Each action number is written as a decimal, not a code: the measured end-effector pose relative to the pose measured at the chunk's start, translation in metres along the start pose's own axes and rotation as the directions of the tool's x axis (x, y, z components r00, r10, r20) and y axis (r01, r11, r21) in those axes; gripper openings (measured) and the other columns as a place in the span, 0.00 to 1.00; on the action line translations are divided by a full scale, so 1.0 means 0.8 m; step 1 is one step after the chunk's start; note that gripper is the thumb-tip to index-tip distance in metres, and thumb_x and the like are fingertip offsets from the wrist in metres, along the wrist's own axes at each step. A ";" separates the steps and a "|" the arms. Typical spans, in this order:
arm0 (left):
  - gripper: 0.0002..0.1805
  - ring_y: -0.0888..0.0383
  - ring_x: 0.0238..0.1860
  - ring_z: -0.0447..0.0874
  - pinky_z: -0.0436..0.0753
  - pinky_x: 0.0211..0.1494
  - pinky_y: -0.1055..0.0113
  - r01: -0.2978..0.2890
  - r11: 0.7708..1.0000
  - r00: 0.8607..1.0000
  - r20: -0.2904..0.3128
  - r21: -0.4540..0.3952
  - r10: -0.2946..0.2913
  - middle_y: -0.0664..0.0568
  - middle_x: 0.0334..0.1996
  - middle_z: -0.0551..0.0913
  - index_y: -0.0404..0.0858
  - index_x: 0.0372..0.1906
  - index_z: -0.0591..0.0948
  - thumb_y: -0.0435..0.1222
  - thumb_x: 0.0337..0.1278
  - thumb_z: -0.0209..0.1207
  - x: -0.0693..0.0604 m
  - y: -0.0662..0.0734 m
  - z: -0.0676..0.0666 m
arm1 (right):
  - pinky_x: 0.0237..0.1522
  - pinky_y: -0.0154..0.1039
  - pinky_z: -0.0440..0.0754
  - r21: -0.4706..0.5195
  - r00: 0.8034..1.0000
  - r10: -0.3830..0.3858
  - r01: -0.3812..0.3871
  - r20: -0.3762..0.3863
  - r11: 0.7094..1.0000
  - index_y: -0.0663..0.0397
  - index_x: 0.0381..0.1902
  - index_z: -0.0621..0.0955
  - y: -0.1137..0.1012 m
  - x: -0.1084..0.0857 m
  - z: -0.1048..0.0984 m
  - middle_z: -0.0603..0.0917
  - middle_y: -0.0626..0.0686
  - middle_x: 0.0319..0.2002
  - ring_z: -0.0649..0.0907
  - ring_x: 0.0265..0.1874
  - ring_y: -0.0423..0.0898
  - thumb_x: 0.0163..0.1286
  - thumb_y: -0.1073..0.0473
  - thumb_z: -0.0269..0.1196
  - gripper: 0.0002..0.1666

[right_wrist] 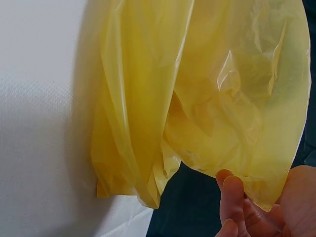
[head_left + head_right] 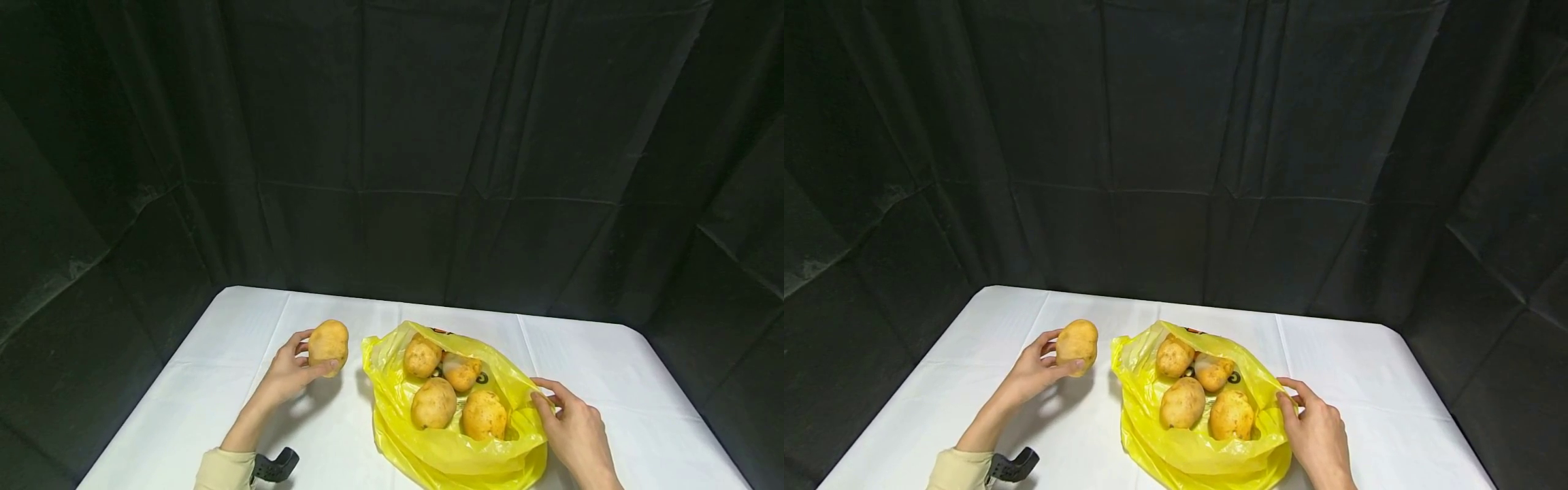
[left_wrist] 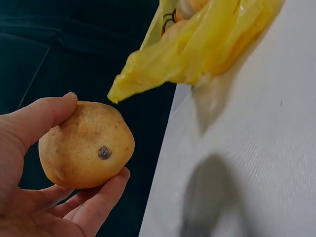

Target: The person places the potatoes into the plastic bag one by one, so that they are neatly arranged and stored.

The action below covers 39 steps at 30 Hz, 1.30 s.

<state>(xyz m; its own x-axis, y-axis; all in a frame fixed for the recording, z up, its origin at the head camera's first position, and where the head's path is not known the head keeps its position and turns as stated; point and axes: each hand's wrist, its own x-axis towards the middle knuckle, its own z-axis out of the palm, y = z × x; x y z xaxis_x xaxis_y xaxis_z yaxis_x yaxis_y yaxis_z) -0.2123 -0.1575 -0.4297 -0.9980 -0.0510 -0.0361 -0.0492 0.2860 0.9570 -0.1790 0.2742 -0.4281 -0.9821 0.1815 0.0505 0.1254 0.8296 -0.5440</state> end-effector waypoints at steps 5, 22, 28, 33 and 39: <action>0.41 0.49 0.41 0.83 0.79 0.38 0.65 0.001 0.999 1.000 0.024 -0.050 0.000 0.38 0.52 0.75 0.30 0.66 0.66 0.33 0.46 0.72 -0.001 0.004 0.008 | 0.26 0.39 0.74 0.003 1.000 0.002 -0.002 -0.003 1.000 0.59 0.56 0.80 0.000 0.000 0.001 0.84 0.65 0.38 0.75 0.22 0.46 0.70 0.59 0.62 0.19; 0.39 0.50 0.40 0.83 0.81 0.39 0.65 -0.015 0.991 0.997 0.073 -0.130 0.025 0.39 0.50 0.76 0.29 0.65 0.67 0.32 0.47 0.72 -0.012 0.014 0.034 | 0.25 0.39 0.73 0.008 1.000 0.013 -0.013 0.002 1.000 0.60 0.56 0.79 0.000 0.001 0.002 0.84 0.64 0.38 0.76 0.22 0.46 0.71 0.59 0.62 0.19; 0.40 0.52 0.40 0.81 0.80 0.41 0.63 -0.044 0.995 0.996 0.078 -0.089 0.051 0.41 0.49 0.77 0.30 0.64 0.68 0.35 0.45 0.73 -0.013 0.018 0.043 | 0.25 0.39 0.72 0.008 1.000 -0.001 0.001 -0.001 1.000 0.59 0.56 0.79 0.000 0.001 0.001 0.84 0.62 0.36 0.76 0.21 0.46 0.71 0.58 0.61 0.18; 0.40 0.52 0.41 0.80 0.78 0.42 0.62 -0.055 0.995 0.995 0.080 -0.078 0.061 0.42 0.48 0.78 0.31 0.64 0.69 0.36 0.44 0.74 -0.015 0.022 0.050 | 0.25 0.39 0.72 0.006 1.000 -0.013 0.013 -0.001 1.000 0.59 0.56 0.79 0.000 0.000 0.000 0.84 0.63 0.36 0.76 0.21 0.46 0.71 0.58 0.61 0.18; 0.41 0.52 0.42 0.80 0.78 0.43 0.61 -0.054 0.996 0.994 0.092 -0.076 0.061 0.44 0.49 0.78 0.33 0.64 0.69 0.37 0.44 0.74 -0.017 0.026 0.058 | 0.25 0.39 0.72 0.006 1.000 -0.012 0.012 -0.003 1.000 0.59 0.56 0.80 0.001 -0.001 -0.001 0.85 0.63 0.37 0.76 0.21 0.46 0.71 0.58 0.61 0.18</action>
<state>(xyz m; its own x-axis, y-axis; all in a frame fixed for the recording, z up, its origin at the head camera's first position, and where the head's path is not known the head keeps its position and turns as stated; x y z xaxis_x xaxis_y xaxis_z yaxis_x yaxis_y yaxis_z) -0.2012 -0.1066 -0.4229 -0.9985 0.0546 -0.0036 0.0082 0.2153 0.9765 -0.1785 0.2749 -0.4281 -0.9831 0.1730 0.0591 0.1128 0.8283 -0.5488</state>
